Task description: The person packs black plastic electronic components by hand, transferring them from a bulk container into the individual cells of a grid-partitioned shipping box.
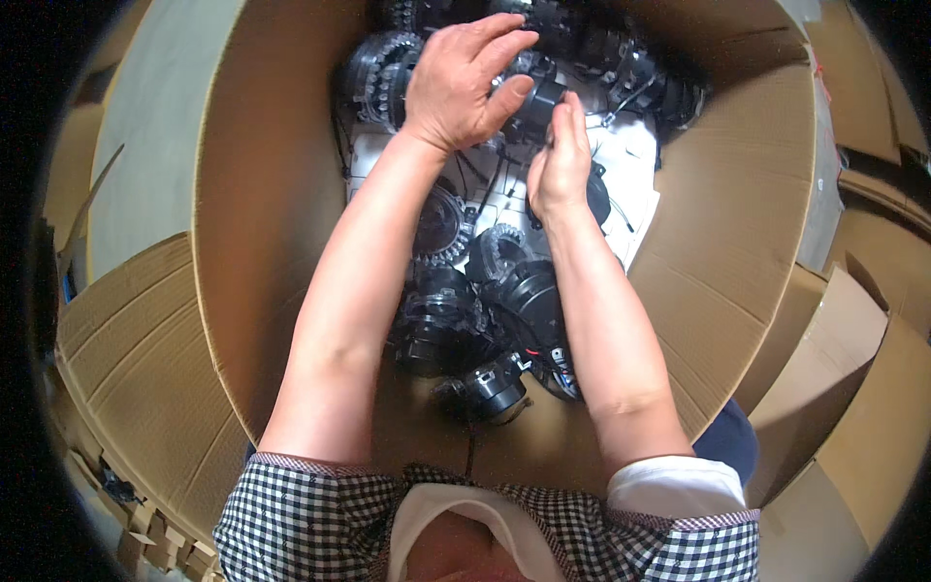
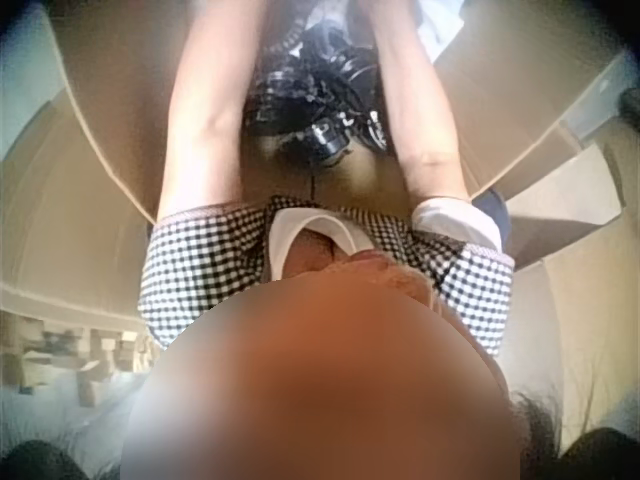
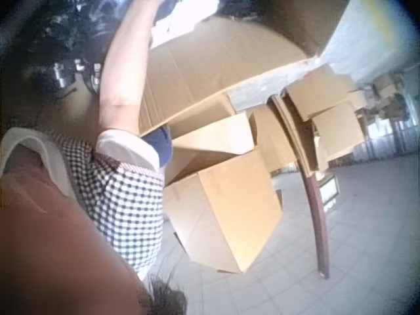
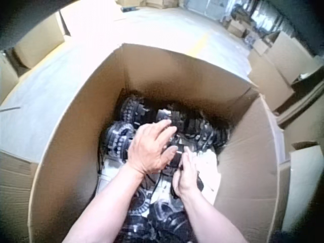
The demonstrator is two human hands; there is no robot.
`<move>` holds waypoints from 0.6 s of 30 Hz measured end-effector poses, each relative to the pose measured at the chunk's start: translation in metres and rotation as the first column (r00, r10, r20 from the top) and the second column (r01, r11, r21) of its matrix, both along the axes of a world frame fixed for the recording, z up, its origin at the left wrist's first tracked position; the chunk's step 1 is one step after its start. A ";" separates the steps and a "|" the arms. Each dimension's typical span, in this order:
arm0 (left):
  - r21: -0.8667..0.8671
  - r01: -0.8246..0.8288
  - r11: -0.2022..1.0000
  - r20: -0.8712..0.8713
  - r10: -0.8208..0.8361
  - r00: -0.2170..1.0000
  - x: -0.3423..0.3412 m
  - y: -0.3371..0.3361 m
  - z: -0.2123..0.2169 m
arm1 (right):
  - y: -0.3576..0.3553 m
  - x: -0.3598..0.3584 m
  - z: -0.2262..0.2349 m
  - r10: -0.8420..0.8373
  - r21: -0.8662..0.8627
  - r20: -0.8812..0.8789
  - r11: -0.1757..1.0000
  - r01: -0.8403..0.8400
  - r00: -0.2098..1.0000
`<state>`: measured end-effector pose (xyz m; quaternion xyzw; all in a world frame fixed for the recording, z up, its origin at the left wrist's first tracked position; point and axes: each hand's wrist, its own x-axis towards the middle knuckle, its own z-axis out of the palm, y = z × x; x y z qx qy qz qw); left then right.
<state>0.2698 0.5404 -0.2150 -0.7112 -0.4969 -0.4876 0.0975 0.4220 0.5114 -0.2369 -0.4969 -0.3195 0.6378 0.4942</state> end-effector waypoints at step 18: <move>-0.351 -0.001 0.936 -0.330 -0.123 0.936 0.020 -0.011 -0.006 | 0.007 0.108 -0.002 0.300 -0.211 0.947 0.851 -0.481 0.116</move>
